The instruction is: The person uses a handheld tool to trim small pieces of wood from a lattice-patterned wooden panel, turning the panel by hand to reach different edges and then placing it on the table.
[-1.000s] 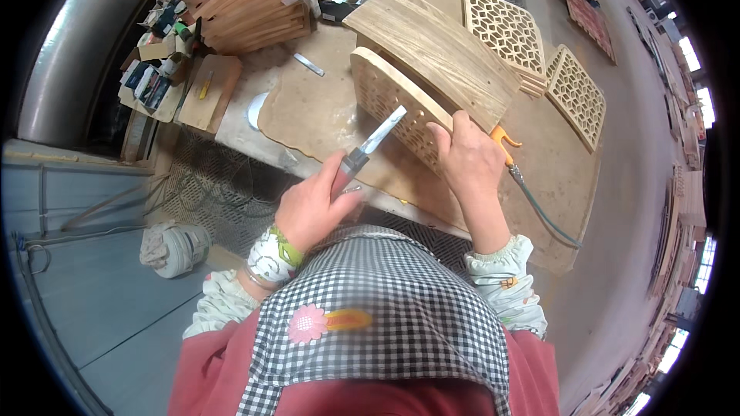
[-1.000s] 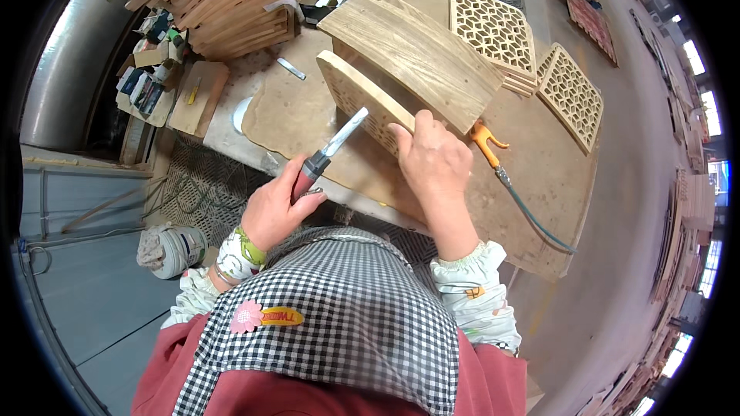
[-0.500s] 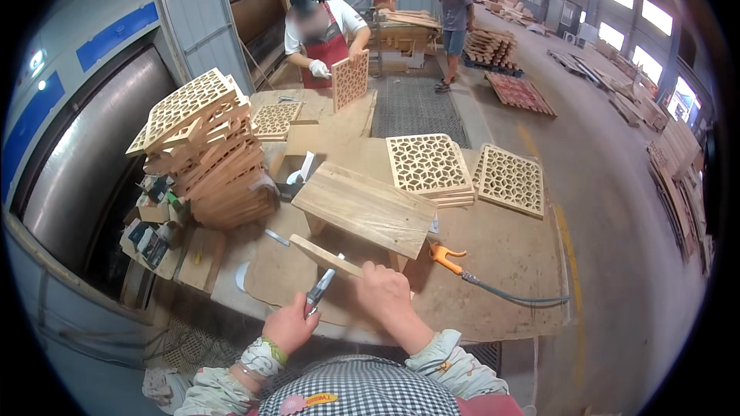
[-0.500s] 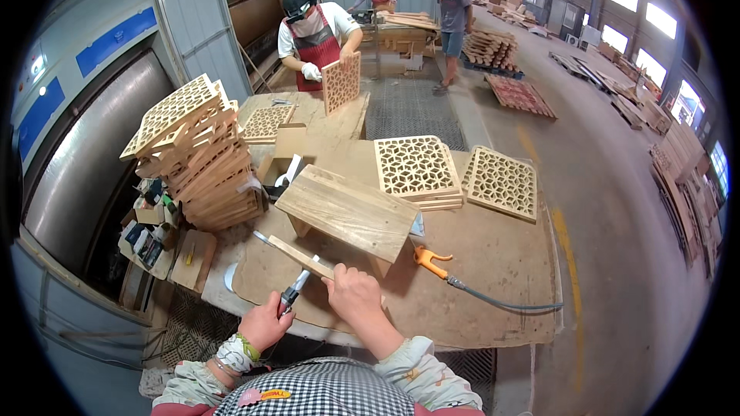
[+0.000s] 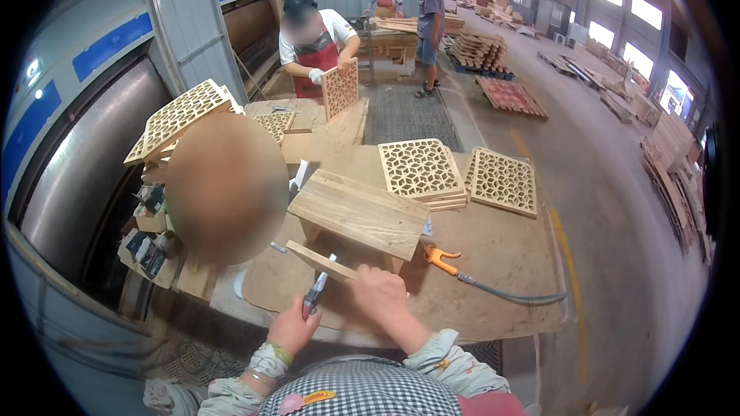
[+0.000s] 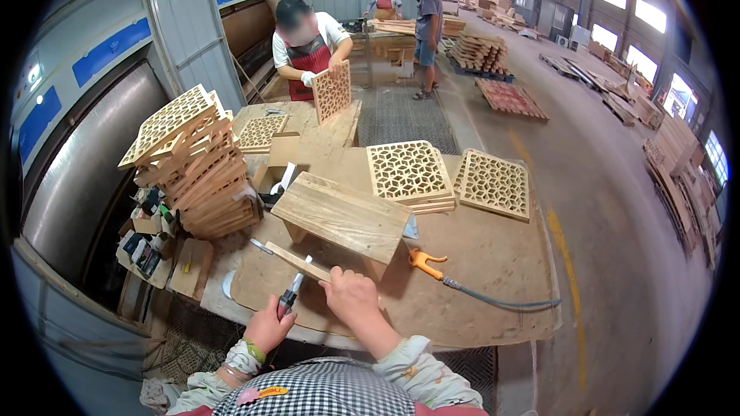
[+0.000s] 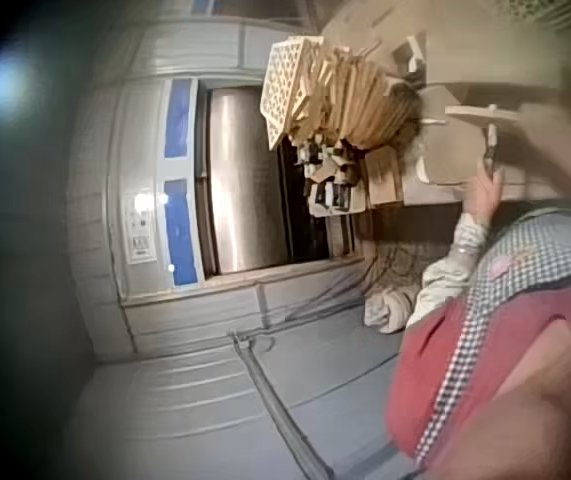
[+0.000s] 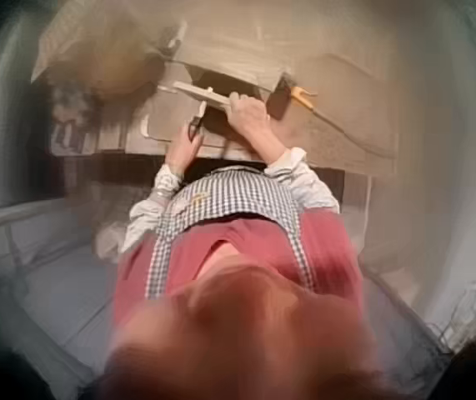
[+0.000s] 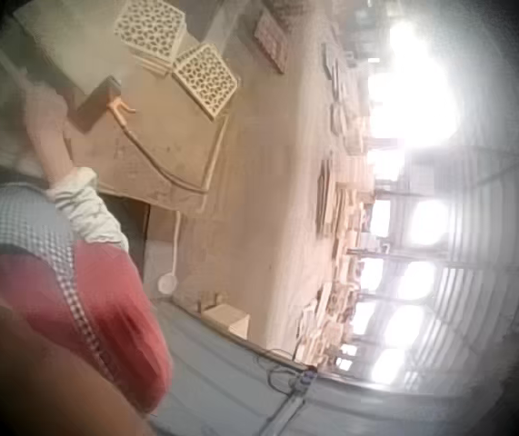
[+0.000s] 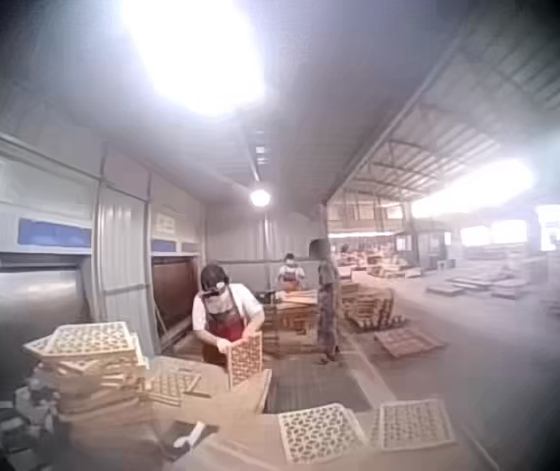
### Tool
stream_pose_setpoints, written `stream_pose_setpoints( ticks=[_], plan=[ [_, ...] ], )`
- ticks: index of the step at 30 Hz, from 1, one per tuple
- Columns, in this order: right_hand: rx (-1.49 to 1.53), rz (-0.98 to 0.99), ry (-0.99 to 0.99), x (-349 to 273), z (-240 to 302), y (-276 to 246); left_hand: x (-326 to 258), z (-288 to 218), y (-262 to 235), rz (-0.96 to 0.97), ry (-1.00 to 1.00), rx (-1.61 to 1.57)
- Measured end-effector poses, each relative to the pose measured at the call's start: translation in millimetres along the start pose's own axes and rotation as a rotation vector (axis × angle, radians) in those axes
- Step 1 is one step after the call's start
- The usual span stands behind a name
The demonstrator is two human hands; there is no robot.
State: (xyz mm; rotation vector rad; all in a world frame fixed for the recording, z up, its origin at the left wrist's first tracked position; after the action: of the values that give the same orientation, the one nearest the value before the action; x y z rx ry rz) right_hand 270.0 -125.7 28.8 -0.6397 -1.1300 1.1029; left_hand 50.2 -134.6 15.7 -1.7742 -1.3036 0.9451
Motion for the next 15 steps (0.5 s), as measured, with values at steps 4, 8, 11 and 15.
stream_pose_setpoints(
  ticks=[4,8,11,15],
  plan=[
    [-0.03,-0.077,-0.081,0.1,-1.0,-3.8,4.0,23.5,21.8,0.566,-0.188,-0.814],
    [-0.037,-0.045,-0.134,-1.5,-3.7,-13.1,-5.5,18.2,37.1,0.91,-0.26,-1.331],
    [-0.09,0.003,-0.135,-2.9,-6.6,-20.9,-6.6,17.8,52.5,1.028,-0.306,-1.517],
    [-0.154,0.037,-0.143,-3.9,-13.6,-15.7,3.3,8.1,57.0,0.984,-0.272,-1.497]
  ],
)
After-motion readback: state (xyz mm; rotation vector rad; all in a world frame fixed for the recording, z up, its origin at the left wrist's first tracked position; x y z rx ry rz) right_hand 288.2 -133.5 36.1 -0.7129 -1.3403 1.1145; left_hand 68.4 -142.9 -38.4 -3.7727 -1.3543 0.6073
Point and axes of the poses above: each hand's wrist, its own x-axis towards the middle knuckle, its own y-axis out of the palm, z = x × y, the point moved 5 cm from there along x, towards the middle knuckle
